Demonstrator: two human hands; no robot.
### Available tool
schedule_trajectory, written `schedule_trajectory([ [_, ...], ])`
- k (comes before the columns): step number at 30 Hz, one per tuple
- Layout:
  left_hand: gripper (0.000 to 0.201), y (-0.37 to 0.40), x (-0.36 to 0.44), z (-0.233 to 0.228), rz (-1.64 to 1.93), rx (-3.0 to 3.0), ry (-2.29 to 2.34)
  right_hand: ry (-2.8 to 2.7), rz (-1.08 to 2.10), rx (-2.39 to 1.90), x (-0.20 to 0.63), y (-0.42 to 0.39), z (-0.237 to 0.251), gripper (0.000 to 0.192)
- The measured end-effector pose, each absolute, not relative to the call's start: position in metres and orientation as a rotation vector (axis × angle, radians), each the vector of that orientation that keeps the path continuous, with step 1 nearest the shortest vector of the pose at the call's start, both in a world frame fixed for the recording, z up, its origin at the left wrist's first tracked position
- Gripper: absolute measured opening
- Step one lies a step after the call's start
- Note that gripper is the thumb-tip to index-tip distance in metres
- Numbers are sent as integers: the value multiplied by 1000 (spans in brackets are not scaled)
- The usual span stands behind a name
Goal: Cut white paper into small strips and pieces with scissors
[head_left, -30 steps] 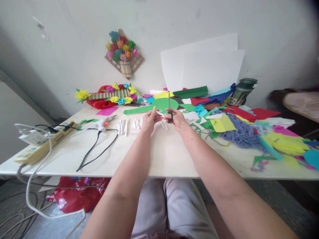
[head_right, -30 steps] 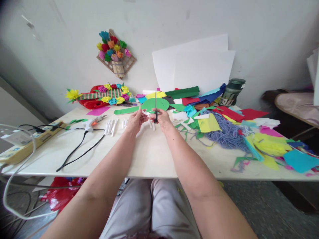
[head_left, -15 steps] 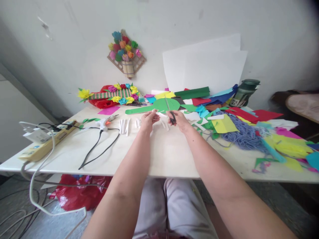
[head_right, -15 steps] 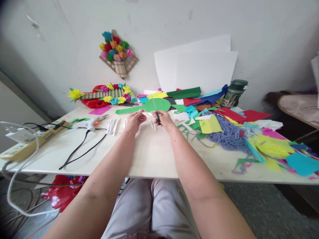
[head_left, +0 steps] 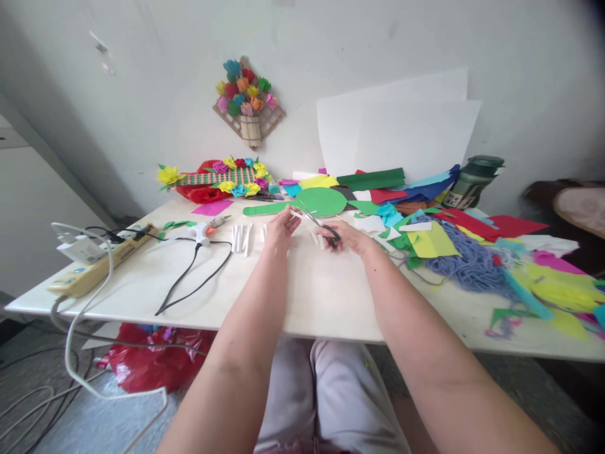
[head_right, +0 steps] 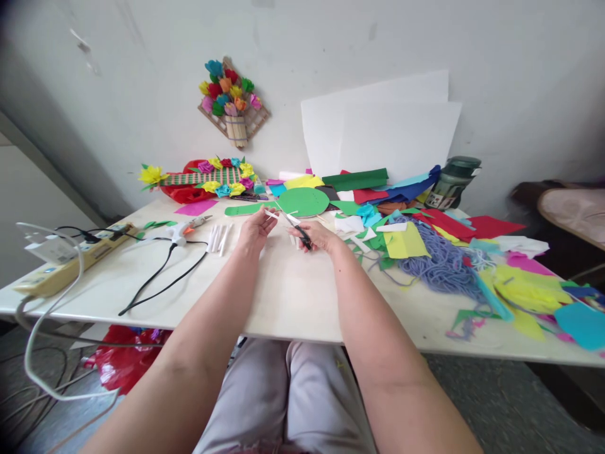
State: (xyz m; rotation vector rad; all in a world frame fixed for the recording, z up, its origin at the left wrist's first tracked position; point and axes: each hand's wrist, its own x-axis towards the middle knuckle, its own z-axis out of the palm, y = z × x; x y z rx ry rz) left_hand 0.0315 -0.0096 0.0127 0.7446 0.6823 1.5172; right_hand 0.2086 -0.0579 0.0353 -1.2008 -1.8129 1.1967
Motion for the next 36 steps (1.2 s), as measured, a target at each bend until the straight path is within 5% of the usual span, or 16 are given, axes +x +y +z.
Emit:
schedule_trajectory([
  [36, 8, -14, 30, 18, 1495, 619, 659, -1813, 1219, -1258, 201, -57, 33, 20],
])
